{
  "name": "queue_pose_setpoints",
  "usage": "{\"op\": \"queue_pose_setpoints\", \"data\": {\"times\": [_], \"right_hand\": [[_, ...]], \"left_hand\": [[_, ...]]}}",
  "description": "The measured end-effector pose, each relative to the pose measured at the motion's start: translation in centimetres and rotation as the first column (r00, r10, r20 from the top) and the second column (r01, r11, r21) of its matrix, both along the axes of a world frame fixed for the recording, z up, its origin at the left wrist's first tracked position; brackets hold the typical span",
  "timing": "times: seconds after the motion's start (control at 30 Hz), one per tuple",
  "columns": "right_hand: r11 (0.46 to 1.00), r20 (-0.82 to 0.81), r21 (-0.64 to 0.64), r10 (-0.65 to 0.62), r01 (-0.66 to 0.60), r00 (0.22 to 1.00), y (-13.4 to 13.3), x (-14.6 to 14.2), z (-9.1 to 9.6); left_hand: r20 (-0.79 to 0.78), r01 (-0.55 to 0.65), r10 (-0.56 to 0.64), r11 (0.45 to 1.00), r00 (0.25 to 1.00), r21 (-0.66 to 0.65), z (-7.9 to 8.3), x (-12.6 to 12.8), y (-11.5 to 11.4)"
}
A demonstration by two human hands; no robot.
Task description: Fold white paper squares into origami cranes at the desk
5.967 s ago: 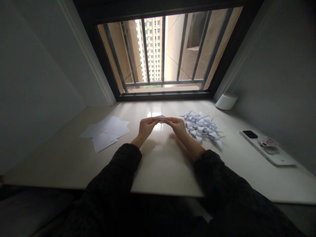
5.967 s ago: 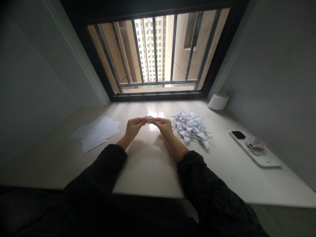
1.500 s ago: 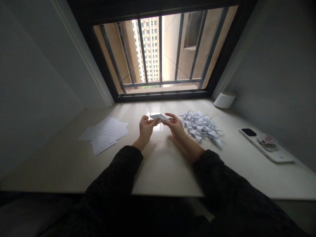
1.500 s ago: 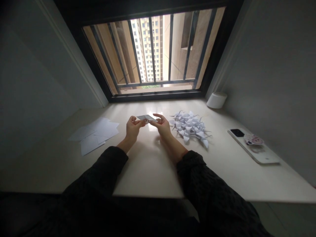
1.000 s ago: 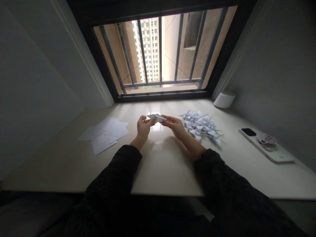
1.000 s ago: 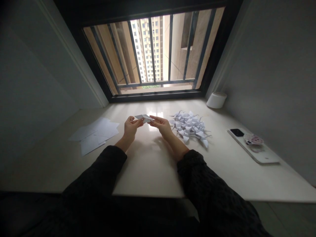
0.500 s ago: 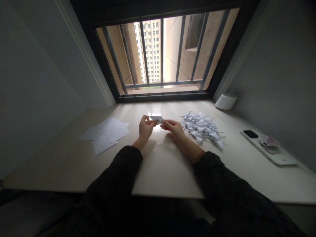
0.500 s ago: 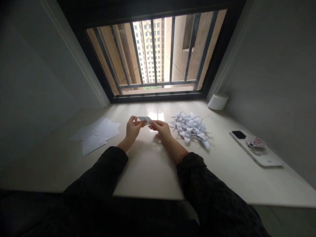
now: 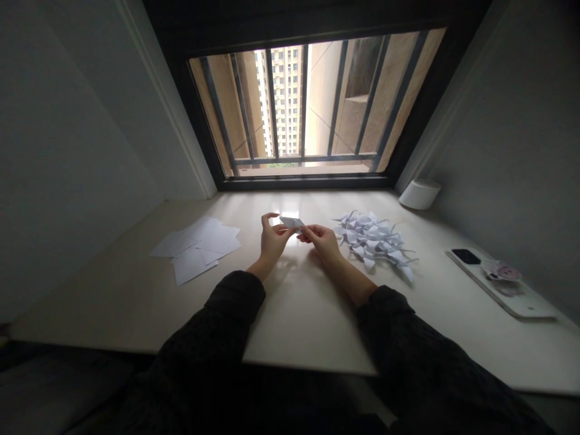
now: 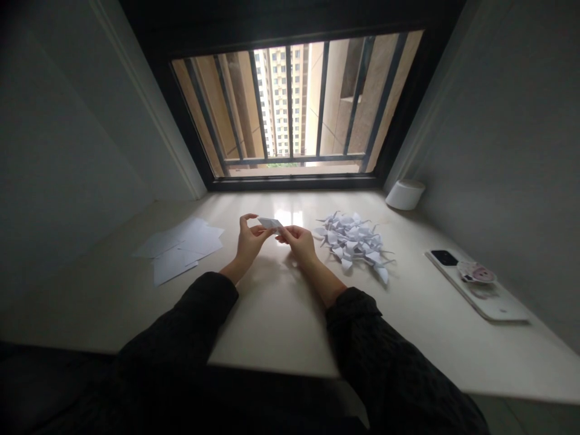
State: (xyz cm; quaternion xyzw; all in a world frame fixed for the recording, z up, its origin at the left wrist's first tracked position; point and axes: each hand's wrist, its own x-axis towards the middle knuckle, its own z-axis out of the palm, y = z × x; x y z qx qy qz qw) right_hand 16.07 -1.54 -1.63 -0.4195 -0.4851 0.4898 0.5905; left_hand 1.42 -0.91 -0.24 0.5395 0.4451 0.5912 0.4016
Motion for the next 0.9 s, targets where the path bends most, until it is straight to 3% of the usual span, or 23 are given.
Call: {"op": "queue_pose_setpoints", "data": {"times": [0.23,0.43,0.63,0.9], "right_hand": [[1.0,0.032,-0.007,0.01,-0.009,0.999,-0.19,-0.15,0.11],[1.0,-0.006,-0.004,0.011,-0.011,1.0,-0.07,-0.29,-0.04],[1.0,0.061,0.019,0.023,-0.024,0.998,-0.23,-0.29,0.11],[0.995,0.028,0.059,-0.076,0.075,0.997,0.13,-0.06,-0.13]], "left_hand": [[0.15,0.057,-0.05,0.998,0.987,-0.039,-0.23,0.13,0.23],[0.178,0.094,-0.07,0.987,0.982,-0.13,-0.02,-0.11,0.44],[0.231,0.124,-0.107,0.99,0.967,-0.062,-0.34,-0.07,0.89],[0.047,0.11,-0.11,0.994,0.993,-0.002,0.09,-0.41,0.56]]}}
